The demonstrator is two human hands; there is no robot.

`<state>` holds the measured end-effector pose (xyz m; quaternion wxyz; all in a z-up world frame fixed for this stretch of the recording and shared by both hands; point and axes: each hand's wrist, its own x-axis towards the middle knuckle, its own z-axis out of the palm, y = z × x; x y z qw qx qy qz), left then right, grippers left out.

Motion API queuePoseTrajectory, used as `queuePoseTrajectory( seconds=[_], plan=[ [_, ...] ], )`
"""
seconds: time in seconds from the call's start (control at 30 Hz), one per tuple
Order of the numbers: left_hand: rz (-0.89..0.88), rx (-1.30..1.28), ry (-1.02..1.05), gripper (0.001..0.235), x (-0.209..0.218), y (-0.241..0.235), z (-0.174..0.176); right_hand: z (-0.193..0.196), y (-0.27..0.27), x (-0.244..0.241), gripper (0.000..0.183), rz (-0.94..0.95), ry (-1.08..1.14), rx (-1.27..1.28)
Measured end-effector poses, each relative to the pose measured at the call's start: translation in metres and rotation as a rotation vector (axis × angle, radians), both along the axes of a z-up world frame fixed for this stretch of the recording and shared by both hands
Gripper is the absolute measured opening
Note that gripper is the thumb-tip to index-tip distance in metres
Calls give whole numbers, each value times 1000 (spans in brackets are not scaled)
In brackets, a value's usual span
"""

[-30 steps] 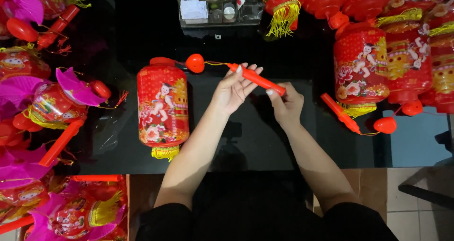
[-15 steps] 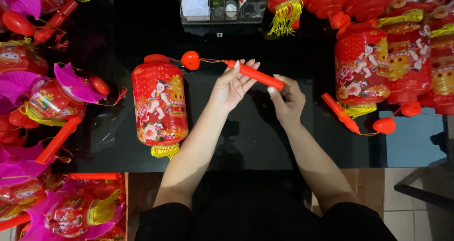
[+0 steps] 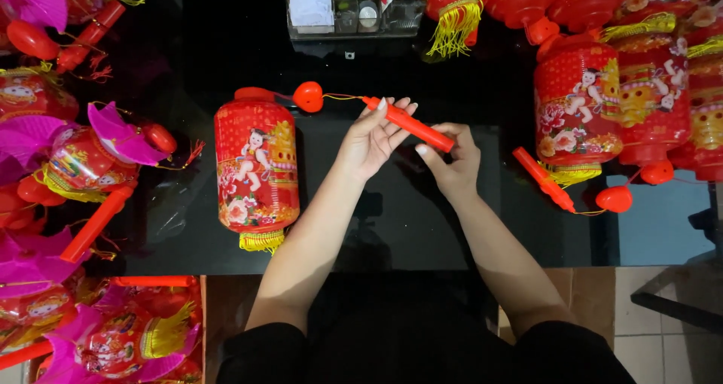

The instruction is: Assembling decorative red lanterns by attaching handles and tassels on a workspace.

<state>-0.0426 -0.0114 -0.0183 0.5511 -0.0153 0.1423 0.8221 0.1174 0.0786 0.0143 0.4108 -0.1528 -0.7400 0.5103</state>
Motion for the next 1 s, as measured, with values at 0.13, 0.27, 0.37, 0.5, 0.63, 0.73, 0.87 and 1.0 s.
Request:
queuePoseTrajectory(
  seconds=[0.13, 0.27, 0.37, 0.5, 0.63, 0.73, 0.87, 1.0],
  plan=[
    [1, -12, 25, 23, 4, 1, 1, -18, 6, 0, 23, 14, 21, -60],
    [-5, -30, 47, 25, 4, 0, 3, -15, 7, 1, 14, -64, -62, -26],
    [1, -32, 37, 27, 3, 0, 2, -5, 2, -2, 12, -76, -40, 8],
    [8, -40, 33, 28, 2, 0, 3, -11, 9, 2, 30, -82, -45, 15],
    [6, -53, 47, 27, 5, 0, 4, -2, 2, -1, 23, -52, -77, -131],
    [11, -59, 76, 25, 6, 0, 6, -10, 5, -1, 18, -113, -195, -156],
    [34, -70, 90, 23, 5, 0, 12, -1, 0, -4, 14, -115, -53, 22],
    [47, -72, 64, 20, 5, -1, 16, 1, 4, -6, 19, -145, 54, 256]
  ],
)
